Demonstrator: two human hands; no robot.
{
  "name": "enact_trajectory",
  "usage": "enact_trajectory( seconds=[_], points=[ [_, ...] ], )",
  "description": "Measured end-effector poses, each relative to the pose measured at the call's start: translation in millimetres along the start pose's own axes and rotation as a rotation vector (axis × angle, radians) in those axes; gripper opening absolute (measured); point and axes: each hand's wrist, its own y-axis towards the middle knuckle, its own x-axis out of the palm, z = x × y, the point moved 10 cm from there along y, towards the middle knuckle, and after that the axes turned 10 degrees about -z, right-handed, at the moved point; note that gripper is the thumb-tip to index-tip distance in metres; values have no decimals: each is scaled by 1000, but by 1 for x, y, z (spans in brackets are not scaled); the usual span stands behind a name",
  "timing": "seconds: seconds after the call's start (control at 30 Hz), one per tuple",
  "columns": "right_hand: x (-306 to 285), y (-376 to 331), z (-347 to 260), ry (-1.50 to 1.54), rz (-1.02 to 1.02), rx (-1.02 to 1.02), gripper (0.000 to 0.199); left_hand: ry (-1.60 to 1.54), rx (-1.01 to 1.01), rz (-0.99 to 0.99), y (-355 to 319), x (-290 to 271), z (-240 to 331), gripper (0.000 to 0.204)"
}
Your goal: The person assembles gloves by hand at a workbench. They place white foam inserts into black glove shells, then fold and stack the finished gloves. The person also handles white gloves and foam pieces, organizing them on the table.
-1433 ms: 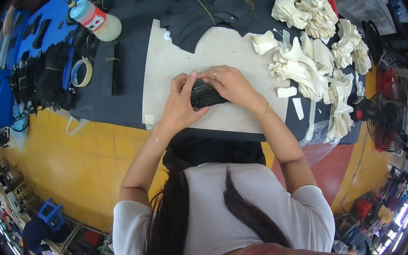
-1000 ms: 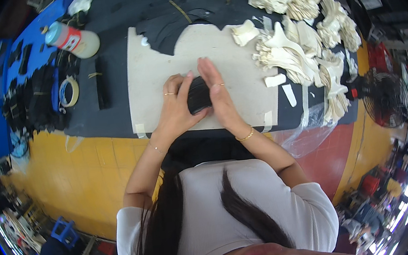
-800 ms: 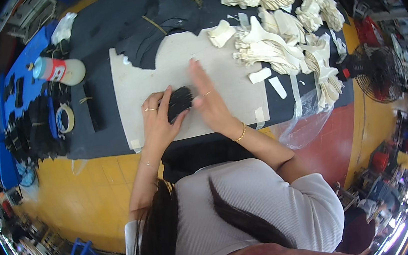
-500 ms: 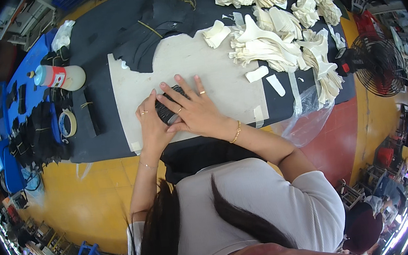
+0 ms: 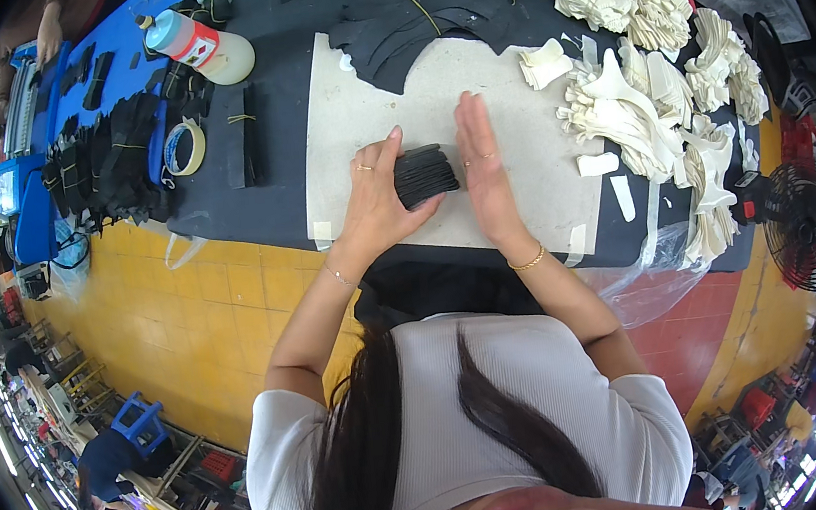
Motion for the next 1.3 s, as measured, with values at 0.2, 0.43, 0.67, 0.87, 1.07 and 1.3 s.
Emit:
enact_trajectory(
  seconds=[0.2, 0.43, 0.67, 0.87, 1.07, 1.3],
  points=[
    [-19, 9, 0, 175, 59, -11, 86, 30, -127, -120, 5, 2, -10, 86],
    [-134, 53, -99, -809, 347, -112, 34, 178, -102, -160, 8, 2, -6, 67],
    [-209, 148, -87, -1297, 338, 121, 33, 200, -153, -188, 5, 2, -4, 61],
    [-233, 168, -61, -1145, 367, 189, 39, 9, -215, -220, 5, -2, -9, 55],
    [-232, 123, -97, -290, 395, 86, 34, -1405, -669, -97, -15, 21, -26, 44],
    [-105, 65, -99, 370, 23, 64, 39, -1732, -676, -185, -3, 34, -1, 43]
  ],
)
